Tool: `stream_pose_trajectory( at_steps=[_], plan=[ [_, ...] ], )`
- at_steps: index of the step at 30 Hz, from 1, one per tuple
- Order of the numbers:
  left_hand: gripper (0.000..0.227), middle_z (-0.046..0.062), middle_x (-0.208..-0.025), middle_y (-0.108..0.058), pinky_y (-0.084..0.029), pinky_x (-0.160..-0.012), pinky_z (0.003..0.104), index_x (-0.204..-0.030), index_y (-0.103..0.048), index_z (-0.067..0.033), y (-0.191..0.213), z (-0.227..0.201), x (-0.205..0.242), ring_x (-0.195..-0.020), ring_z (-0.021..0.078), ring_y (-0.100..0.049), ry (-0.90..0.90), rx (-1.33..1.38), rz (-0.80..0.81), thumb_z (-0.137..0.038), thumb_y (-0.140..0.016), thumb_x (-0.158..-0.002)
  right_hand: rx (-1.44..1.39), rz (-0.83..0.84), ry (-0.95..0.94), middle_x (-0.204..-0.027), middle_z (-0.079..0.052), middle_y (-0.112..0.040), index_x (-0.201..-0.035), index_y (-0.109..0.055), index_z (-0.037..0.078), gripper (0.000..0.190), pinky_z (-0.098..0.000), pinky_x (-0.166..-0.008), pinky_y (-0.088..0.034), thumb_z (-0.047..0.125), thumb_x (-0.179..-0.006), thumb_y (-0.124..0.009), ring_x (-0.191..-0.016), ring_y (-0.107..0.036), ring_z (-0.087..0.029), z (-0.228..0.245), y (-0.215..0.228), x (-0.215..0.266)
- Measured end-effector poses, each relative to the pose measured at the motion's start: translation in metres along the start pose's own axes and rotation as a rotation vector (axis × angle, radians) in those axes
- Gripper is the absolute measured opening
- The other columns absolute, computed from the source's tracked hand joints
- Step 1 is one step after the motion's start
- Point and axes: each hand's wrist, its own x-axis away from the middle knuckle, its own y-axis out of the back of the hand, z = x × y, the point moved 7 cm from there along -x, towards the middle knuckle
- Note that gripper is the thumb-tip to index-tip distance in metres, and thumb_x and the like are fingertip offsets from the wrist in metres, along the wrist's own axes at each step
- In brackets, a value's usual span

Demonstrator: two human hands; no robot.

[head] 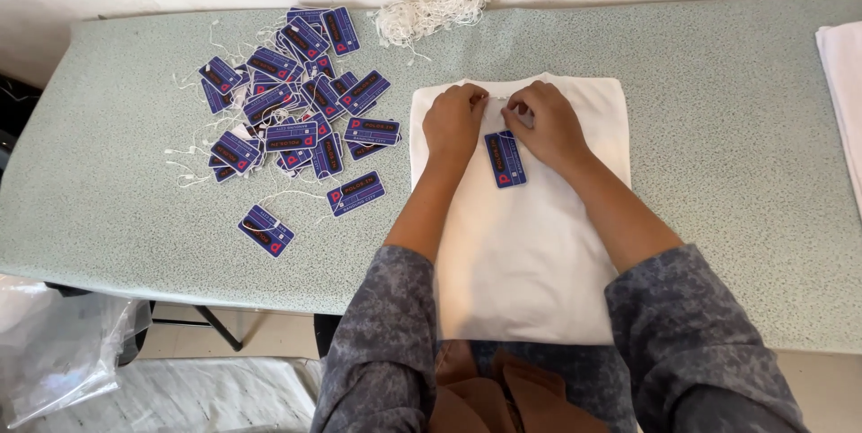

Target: Folding a white t-shirt, attaching a brand tag by hand, and placing the finished product into a clear plastic bag.

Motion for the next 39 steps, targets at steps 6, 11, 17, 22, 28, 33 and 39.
stream_pose_trajectory(
  at_steps=[6, 11, 17, 22, 28, 33, 39],
  plan=[
    [0.02, 0.001, -0.103, -0.076, -0.057, -0.094, 0.042, -0.119, -0.069, -0.0198, 0.018, 0.0, 0.009, -0.109, 0.0236, -0.07, 0.056, 0.243, -0.025, -0.026, -0.066, -0.1, 0.156, 0.134, 0.111, -0.083, -0.004, -0.056, -0.098, -0.07, 0.011, 0.022, -0.0399, -0.082, -0.047, 0.029, -0.089, -0.08, -0.088, -0.056, -0.023, 0.043, 0.002, 0.005],
    [0.012, -0.006, -0.101, -0.076, -0.058, -0.088, 0.036, -0.109, -0.071, -0.0246, 0.005, 0.007, -0.001, -0.102, 0.018, -0.071, 0.022, 0.206, -0.104, -0.029, -0.068, -0.098, 0.185, 0.28, 0.077, -0.08, -0.003, -0.057, -0.089, -0.072, 0.013, 0.024, -0.0383, -0.083, -0.043, 0.035, -0.089, -0.081, -0.089, -0.053, -0.021, 0.044, 0.009, 0.007],
    [0.01, -0.006, -0.097, -0.073, -0.059, -0.083, 0.03, -0.106, -0.076, -0.028, -0.009, 0.004, 0.0, -0.095, 0.0154, -0.072, -0.158, 0.074, -0.241, -0.026, -0.069, -0.098, 0.034, 0.282, -0.034, -0.088, -0.009, -0.066, -0.095, -0.076, 0.01, 0.017, -0.04, -0.083, -0.045, 0.027, -0.095, -0.076, -0.093, -0.059, -0.027, 0.008, 0.008, 0.001],
    [0.011, -0.006, -0.091, -0.071, -0.059, -0.074, 0.028, -0.103, -0.079, -0.029, -0.017, 0.002, -0.001, -0.085, 0.014, -0.071, -0.232, -0.01, -0.283, -0.024, -0.073, -0.095, -0.045, -0.074, -0.048, -0.097, -0.01, -0.061, -0.111, -0.068, 0.009, 0.01, -0.0399, -0.079, -0.054, 0.01, -0.101, -0.07, -0.09, -0.064, -0.027, -0.015, 0.011, -0.003],
    [0.008, -0.004, -0.087, -0.07, -0.058, -0.071, 0.028, -0.1, -0.079, -0.0261, -0.022, 0.0, 0.003, -0.081, 0.0145, -0.07, -0.267, -0.062, -0.303, -0.025, -0.074, -0.094, -0.076, -0.097, -0.063, -0.089, -0.004, -0.059, -0.108, -0.069, 0.011, 0.019, -0.0387, -0.076, -0.052, 0.019, -0.096, -0.081, -0.081, -0.06, -0.022, -0.032, -0.009, -0.008],
    [0.008, -0.003, -0.086, -0.071, -0.058, -0.071, 0.028, -0.1, -0.079, -0.0247, -0.017, 0.0, 0.004, -0.08, 0.0143, -0.07, -0.246, -0.055, -0.256, -0.025, -0.074, -0.094, -0.101, -0.059, -0.12, -0.087, -0.006, -0.059, -0.107, -0.071, 0.01, 0.02, -0.0412, -0.077, -0.05, 0.024, -0.096, -0.082, -0.079, -0.059, -0.024, -0.038, -0.011, -0.012],
    [0.007, -0.004, -0.082, -0.071, -0.058, -0.072, 0.03, -0.097, -0.077, -0.0234, -0.013, 0.005, 0.001, -0.08, 0.0148, -0.071, -0.173, 0.047, -0.171, -0.027, -0.074, -0.093, -0.177, 0.049, -0.21, -0.088, -0.006, -0.06, -0.109, -0.074, 0.011, 0.021, -0.0391, -0.075, -0.05, 0.028, -0.096, -0.08, -0.077, -0.056, -0.021, -0.044, -0.012, -0.017]
  ],
)
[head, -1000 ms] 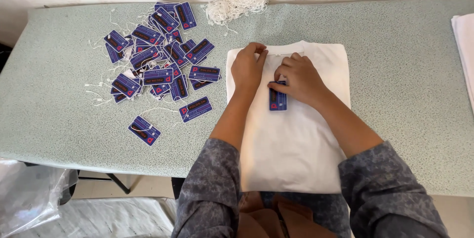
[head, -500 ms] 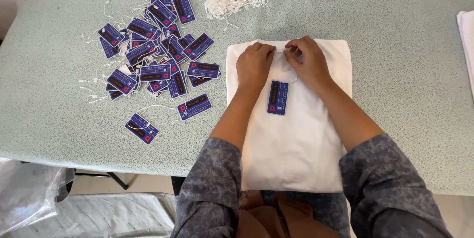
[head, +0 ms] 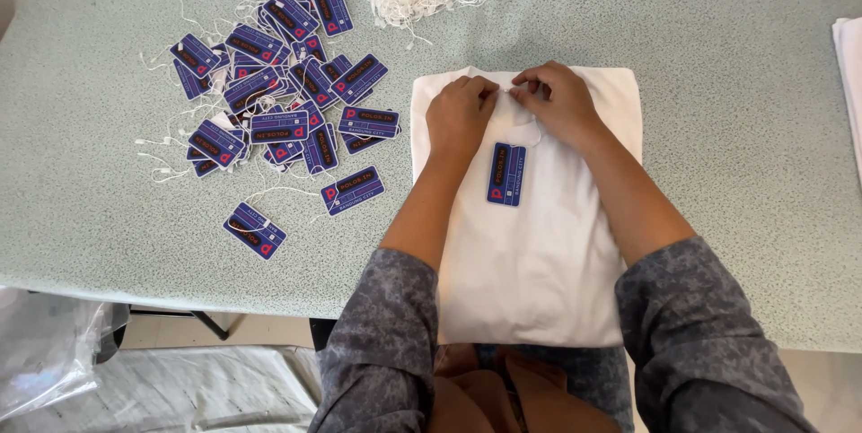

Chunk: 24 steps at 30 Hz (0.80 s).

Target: Folding a white t-shirt, attaching a brand tag by hand, and placing the finished product into a clear plastic bag.

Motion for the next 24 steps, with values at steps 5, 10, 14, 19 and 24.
stream_pose_trajectory(
  at_steps=[5, 10, 14, 19, 24],
  plan=[
    [0.008, -0.006, -0.081, -0.07, -0.058, -0.072, 0.03, -0.096, -0.075, -0.0236, -0.003, 0.003, 0.001, -0.081, 0.0138, -0.072, 0.019, 0.01, 0.012, -0.03, -0.074, -0.092, 0.128, -0.059, 0.04, -0.085, -0.003, -0.057, -0.104, -0.074, 0.015, 0.017, -0.0431, -0.079, -0.047, 0.029, -0.097, -0.079, -0.081, -0.06, -0.026, -0.005, -0.008, 0.001],
    [0.008, 0.0, -0.089, -0.073, -0.059, -0.076, 0.031, -0.1, -0.077, -0.0211, 0.006, -0.005, 0.002, -0.085, 0.0174, -0.073, -0.013, 0.038, 0.004, -0.026, -0.073, -0.095, 0.168, -0.096, 0.048, -0.085, -0.003, -0.058, -0.102, -0.075, 0.014, 0.015, -0.0435, -0.082, -0.046, 0.029, -0.101, -0.077, -0.084, -0.061, -0.026, -0.003, -0.008, 0.002],
    [0.009, 0.002, -0.091, -0.073, -0.06, -0.077, 0.032, -0.101, -0.078, -0.0201, 0.002, -0.008, 0.0, -0.087, 0.0188, -0.074, -0.021, 0.034, 0.001, -0.023, -0.073, -0.094, 0.181, -0.117, 0.062, -0.084, -0.003, -0.057, -0.101, -0.074, 0.014, 0.015, -0.0442, -0.081, -0.046, 0.029, -0.1, -0.078, -0.084, -0.061, -0.027, -0.006, -0.009, 0.002],
    [0.007, -0.003, -0.086, -0.072, -0.059, -0.074, 0.03, -0.099, -0.077, -0.0232, -0.003, -0.006, -0.001, -0.082, 0.0151, -0.072, -0.029, -0.014, -0.02, -0.026, -0.073, -0.093, 0.181, -0.119, 0.075, -0.083, -0.004, -0.057, -0.1, -0.074, 0.014, 0.014, -0.044, -0.082, -0.047, 0.028, -0.1, -0.078, -0.085, -0.062, -0.028, -0.005, -0.009, 0.002],
    [0.007, -0.002, -0.087, -0.072, -0.06, -0.074, 0.031, -0.099, -0.077, -0.0224, -0.007, -0.007, -0.001, -0.083, 0.0159, -0.072, -0.058, -0.032, -0.031, -0.024, -0.074, -0.093, 0.175, -0.119, 0.077, -0.083, -0.004, -0.057, -0.1, -0.074, 0.014, 0.015, -0.0442, -0.082, -0.047, 0.028, -0.1, -0.078, -0.085, -0.062, -0.029, -0.003, -0.008, 0.002]
  ],
)
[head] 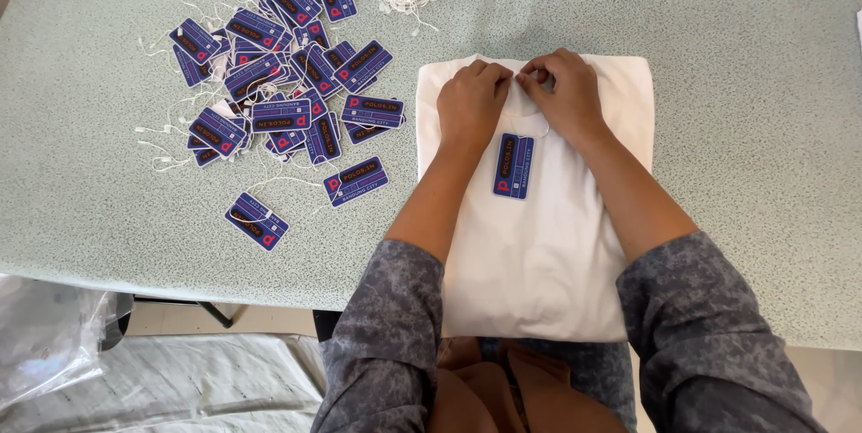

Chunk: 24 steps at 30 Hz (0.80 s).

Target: Folding a white t-shirt, attaching a brand tag by hand, and placing the finished product into a clear plastic bag.

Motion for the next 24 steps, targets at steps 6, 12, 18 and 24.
stream_pose_trajectory(
  at_steps=[6, 12, 18, 24],
  plan=[
    [0.009, -0.003, -0.088, -0.072, -0.059, -0.074, 0.03, -0.102, -0.076, -0.0229, -0.002, -0.004, 0.0, -0.083, 0.0152, -0.072, -0.031, -0.033, 0.007, -0.025, -0.073, -0.094, -0.009, 0.008, -0.01, -0.084, -0.004, -0.057, -0.101, -0.074, 0.013, 0.015, -0.0437, -0.082, -0.047, 0.028, -0.101, -0.078, -0.085, -0.061, -0.028, 0.002, 0.002, 0.0],
    [0.024, 0.001, -0.096, -0.074, -0.06, -0.079, 0.034, -0.119, -0.072, -0.0214, 0.012, -0.013, 0.001, -0.09, 0.019, -0.073, -0.038, 0.062, 0.038, -0.022, -0.073, -0.095, -0.034, 0.004, -0.007, -0.084, -0.005, -0.058, -0.101, -0.074, 0.013, 0.015, -0.0437, -0.082, -0.047, 0.027, -0.101, -0.078, -0.083, -0.061, -0.028, 0.002, 0.003, 0.0],
    [0.027, -0.001, -0.097, -0.068, -0.056, -0.083, 0.036, -0.114, -0.069, -0.0198, 0.015, -0.007, 0.004, -0.094, 0.0187, -0.069, -0.061, -0.045, 0.017, -0.03, -0.077, -0.09, -0.056, 0.02, -0.007, -0.085, -0.006, -0.059, -0.103, -0.075, 0.011, 0.015, -0.0422, -0.081, -0.047, 0.026, -0.101, -0.077, -0.081, -0.061, -0.026, 0.002, 0.003, 0.0],
    [0.009, -0.005, -0.083, -0.067, -0.055, -0.077, 0.033, -0.096, -0.073, -0.0215, 0.001, 0.005, 0.002, -0.084, 0.0162, -0.068, -0.063, -0.073, -0.06, -0.028, -0.075, -0.091, -0.075, 0.02, -0.008, -0.086, -0.005, -0.059, -0.104, -0.075, 0.012, 0.015, -0.0422, -0.082, -0.047, 0.027, -0.101, -0.078, -0.081, -0.061, -0.026, 0.003, 0.005, 0.001]
  ],
)
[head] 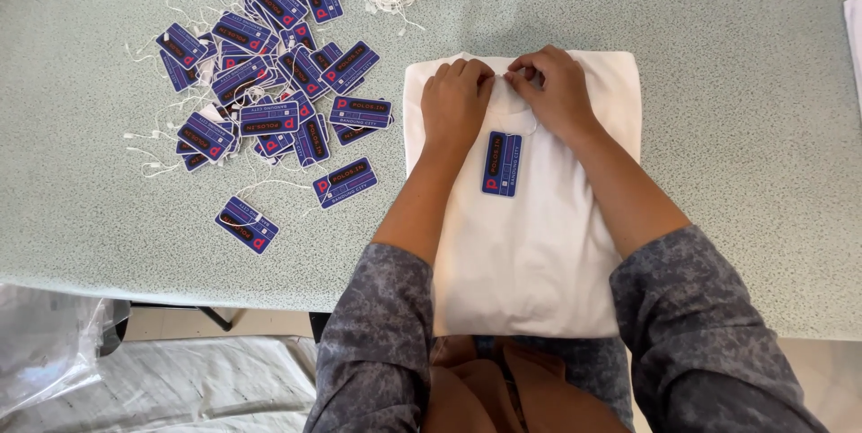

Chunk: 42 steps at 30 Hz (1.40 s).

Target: Folding a white t-shirt, attaching a brand tag by hand, and placing the finished product into a clear plastic bag.

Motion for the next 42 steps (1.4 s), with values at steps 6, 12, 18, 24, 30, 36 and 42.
stream_pose_trajectory(
  at_steps=[6, 12, 18, 24, 30, 36, 42],
  plan=[
    [0.012, -0.002, -0.085, -0.067, -0.056, -0.077, 0.034, -0.098, -0.072, -0.0203, 0.01, -0.005, -0.002, -0.085, 0.0173, -0.068, 0.003, 0.031, 0.01, -0.029, -0.076, -0.091, -0.004, 0.008, -0.008, -0.086, -0.006, -0.059, -0.104, -0.075, 0.011, 0.014, -0.0413, -0.082, -0.046, 0.025, -0.101, -0.077, -0.08, -0.06, -0.025, 0.004, 0.002, 0.0],
    [0.011, -0.002, -0.086, -0.066, -0.056, -0.077, 0.033, -0.096, -0.072, -0.0186, 0.009, -0.008, -0.001, -0.085, 0.017, -0.067, 0.009, -0.003, 0.04, -0.026, -0.076, -0.09, -0.008, 0.012, -0.002, -0.086, -0.006, -0.059, -0.105, -0.075, 0.011, 0.015, -0.0416, -0.081, -0.046, 0.025, -0.102, -0.077, -0.08, -0.061, -0.025, 0.005, 0.002, -0.001],
    [0.009, -0.004, -0.084, -0.063, -0.056, -0.075, 0.033, -0.093, -0.07, -0.0199, 0.001, -0.007, -0.001, -0.084, 0.0164, -0.066, -0.018, -0.046, 0.009, -0.025, -0.076, -0.089, -0.018, 0.009, 0.004, -0.087, -0.006, -0.059, -0.105, -0.075, 0.01, 0.015, -0.0416, -0.081, -0.046, 0.025, -0.101, -0.077, -0.08, -0.06, -0.025, 0.005, 0.002, -0.001],
    [0.01, -0.005, -0.08, -0.063, -0.055, -0.072, 0.031, -0.092, -0.069, -0.0216, -0.009, -0.006, -0.001, -0.08, 0.0144, -0.065, -0.047, -0.051, -0.033, -0.028, -0.077, -0.089, -0.013, 0.004, 0.005, -0.087, -0.006, -0.059, -0.105, -0.075, 0.01, 0.016, -0.0412, -0.08, -0.046, 0.026, -0.102, -0.076, -0.079, -0.06, -0.024, 0.003, 0.001, -0.001],
    [0.015, -0.004, -0.086, -0.064, -0.056, -0.074, 0.031, -0.101, -0.069, -0.0221, 0.01, -0.016, -0.001, -0.084, 0.0147, -0.066, -0.062, -0.007, -0.057, -0.03, -0.076, -0.091, -0.011, -0.008, 0.025, -0.086, -0.006, -0.059, -0.105, -0.075, 0.01, 0.017, -0.0413, -0.079, -0.046, 0.026, -0.103, -0.076, -0.079, -0.06, -0.025, 0.0, -0.001, 0.0],
    [0.017, -0.003, -0.088, -0.063, -0.054, -0.078, 0.035, -0.1, -0.07, -0.0195, 0.012, -0.011, -0.001, -0.087, 0.0177, -0.066, -0.043, -0.047, -0.015, -0.028, -0.078, -0.087, -0.016, -0.008, 0.025, -0.086, -0.006, -0.059, -0.104, -0.074, 0.01, 0.016, -0.0414, -0.079, -0.046, 0.026, -0.103, -0.076, -0.079, -0.06, -0.025, 0.005, 0.003, 0.0],
    [0.01, -0.005, -0.083, -0.064, -0.055, -0.078, 0.033, -0.099, -0.071, -0.0224, 0.001, -0.011, -0.003, -0.084, 0.0154, -0.066, -0.058, -0.031, -0.033, -0.027, -0.075, -0.091, -0.037, -0.01, 0.017, -0.087, -0.009, -0.06, -0.106, -0.074, 0.009, 0.012, -0.0419, -0.077, -0.048, 0.02, -0.104, -0.072, -0.079, -0.061, -0.028, 0.004, 0.004, 0.0]
  ],
)
